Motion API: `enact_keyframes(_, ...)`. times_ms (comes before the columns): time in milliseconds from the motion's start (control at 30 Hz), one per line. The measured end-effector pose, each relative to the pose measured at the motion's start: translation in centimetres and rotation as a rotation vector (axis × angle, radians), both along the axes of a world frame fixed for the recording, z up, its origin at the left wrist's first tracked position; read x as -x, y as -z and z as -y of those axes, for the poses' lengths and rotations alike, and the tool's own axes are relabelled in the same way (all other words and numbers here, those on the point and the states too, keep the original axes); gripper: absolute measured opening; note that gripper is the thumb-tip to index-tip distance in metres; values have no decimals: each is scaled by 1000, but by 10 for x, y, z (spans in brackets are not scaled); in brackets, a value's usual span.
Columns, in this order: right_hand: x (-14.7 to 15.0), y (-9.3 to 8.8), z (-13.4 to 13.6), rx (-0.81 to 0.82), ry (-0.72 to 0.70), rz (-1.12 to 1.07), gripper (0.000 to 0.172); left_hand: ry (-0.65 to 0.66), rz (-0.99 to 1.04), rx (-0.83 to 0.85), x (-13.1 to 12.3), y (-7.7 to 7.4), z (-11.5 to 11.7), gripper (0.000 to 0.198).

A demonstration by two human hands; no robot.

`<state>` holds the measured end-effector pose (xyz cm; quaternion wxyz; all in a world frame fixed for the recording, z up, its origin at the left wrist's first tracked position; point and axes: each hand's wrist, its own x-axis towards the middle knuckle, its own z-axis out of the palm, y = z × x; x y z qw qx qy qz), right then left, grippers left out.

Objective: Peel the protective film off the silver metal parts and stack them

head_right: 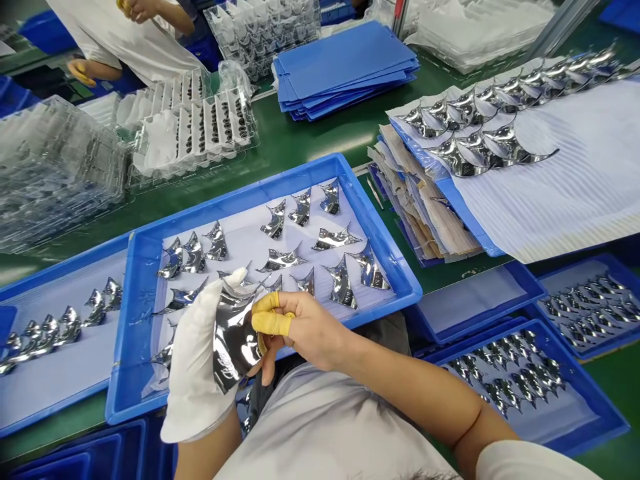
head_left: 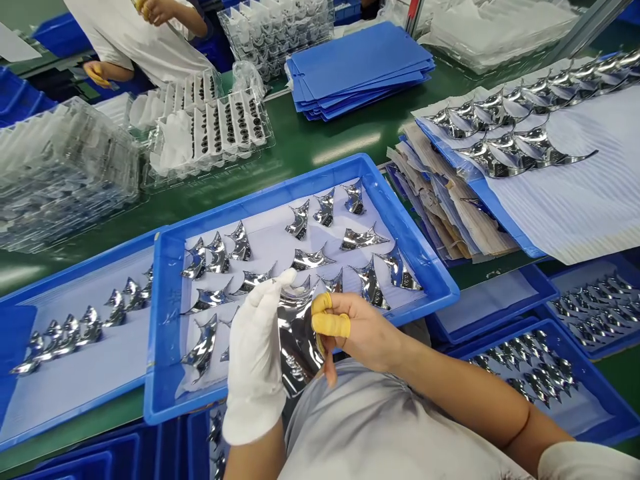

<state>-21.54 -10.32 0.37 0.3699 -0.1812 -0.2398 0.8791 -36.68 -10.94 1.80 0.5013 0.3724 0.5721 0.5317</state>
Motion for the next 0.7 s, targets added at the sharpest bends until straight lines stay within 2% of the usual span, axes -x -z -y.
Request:
enact_keyframes(233, 3, 0, -3, 32, 24, 4, 34, 37, 180, 155, -3, 11, -5, 42)
enact_keyframes(300, 2, 2, -4, -5, 30, 47, 33, 47, 218, 124, -2, 11, -8, 38)
enact_keyframes(367, 0, 6, -5, -73, 106, 200, 25, 61, 148, 31, 3, 6, -14, 29)
enact_keyframes(467, -4, 16, -6, -192, 246, 524, 25, 43, -157, -130, 20, -10, -34, 20)
enact_keyframes(567, -7, 29, -7, -242, 218, 684, 29, 47, -553, -207, 45, -27, -74, 28)
enact_keyframes(600, -8, 32, -7, -254, 194, 712, 29, 40, -806, -184, 52, -29, -91, 33)
enact_keyframes(633, -8, 35, -7, -271, 174, 738, 30, 65, -1080, -89, 58, -30, -109, 39)
enact_keyframes(700, -9, 40, -6, -321, 153, 784, 31, 114, -1225, -1, 66, -23, -145, 39)
